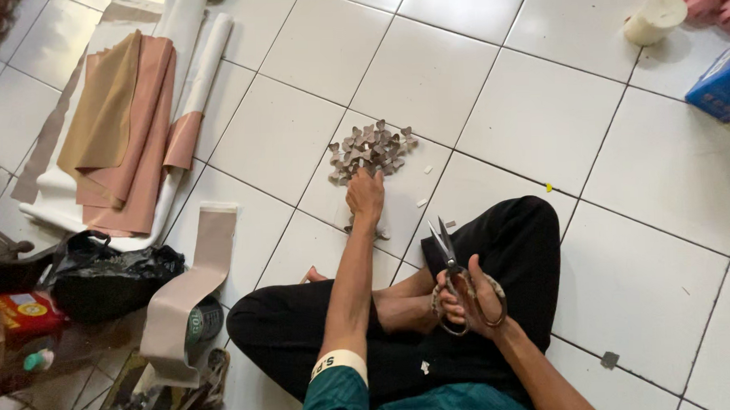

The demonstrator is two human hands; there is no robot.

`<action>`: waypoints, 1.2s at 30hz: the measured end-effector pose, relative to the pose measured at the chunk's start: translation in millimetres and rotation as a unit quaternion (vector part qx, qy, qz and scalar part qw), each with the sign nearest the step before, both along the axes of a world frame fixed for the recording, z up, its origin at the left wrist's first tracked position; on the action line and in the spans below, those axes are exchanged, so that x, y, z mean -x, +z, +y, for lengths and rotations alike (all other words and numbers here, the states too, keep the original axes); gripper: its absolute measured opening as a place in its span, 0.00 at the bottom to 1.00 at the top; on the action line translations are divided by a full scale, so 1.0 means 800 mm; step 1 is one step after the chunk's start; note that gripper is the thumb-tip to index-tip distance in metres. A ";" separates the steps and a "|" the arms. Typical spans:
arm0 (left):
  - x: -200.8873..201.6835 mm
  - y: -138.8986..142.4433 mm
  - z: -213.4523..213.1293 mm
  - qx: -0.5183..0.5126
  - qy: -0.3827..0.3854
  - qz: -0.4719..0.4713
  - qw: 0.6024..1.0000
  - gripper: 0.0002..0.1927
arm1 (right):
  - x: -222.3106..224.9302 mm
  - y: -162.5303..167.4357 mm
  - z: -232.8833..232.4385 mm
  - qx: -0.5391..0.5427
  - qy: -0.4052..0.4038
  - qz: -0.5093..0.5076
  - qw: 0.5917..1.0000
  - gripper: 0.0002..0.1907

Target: The person sits cross-legged on the floor and cuts small bow-tie-shaped pieces from a strip of leather-like material using scissors, placing each finished piece onto a growing pile of cut pieces on the floor. They occasionally reposition the strip and pick up pieces from the pile.

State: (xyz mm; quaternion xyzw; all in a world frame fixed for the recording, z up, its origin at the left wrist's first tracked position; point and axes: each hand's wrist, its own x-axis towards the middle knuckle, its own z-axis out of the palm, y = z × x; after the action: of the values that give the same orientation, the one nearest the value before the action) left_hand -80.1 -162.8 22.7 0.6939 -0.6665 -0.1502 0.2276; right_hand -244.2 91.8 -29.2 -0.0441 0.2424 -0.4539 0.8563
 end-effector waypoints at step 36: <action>-0.036 0.011 0.185 -0.240 -0.005 0.799 0.551 0.08 | -0.044 0.100 -0.009 0.231 -0.051 0.631 0.739 0.21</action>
State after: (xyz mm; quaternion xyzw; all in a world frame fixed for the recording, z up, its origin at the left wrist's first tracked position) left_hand -51.0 -14.8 31.4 0.3133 -0.1528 -0.7987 0.4906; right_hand -208.9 84.9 50.6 -0.5043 0.6169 -0.4074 0.4462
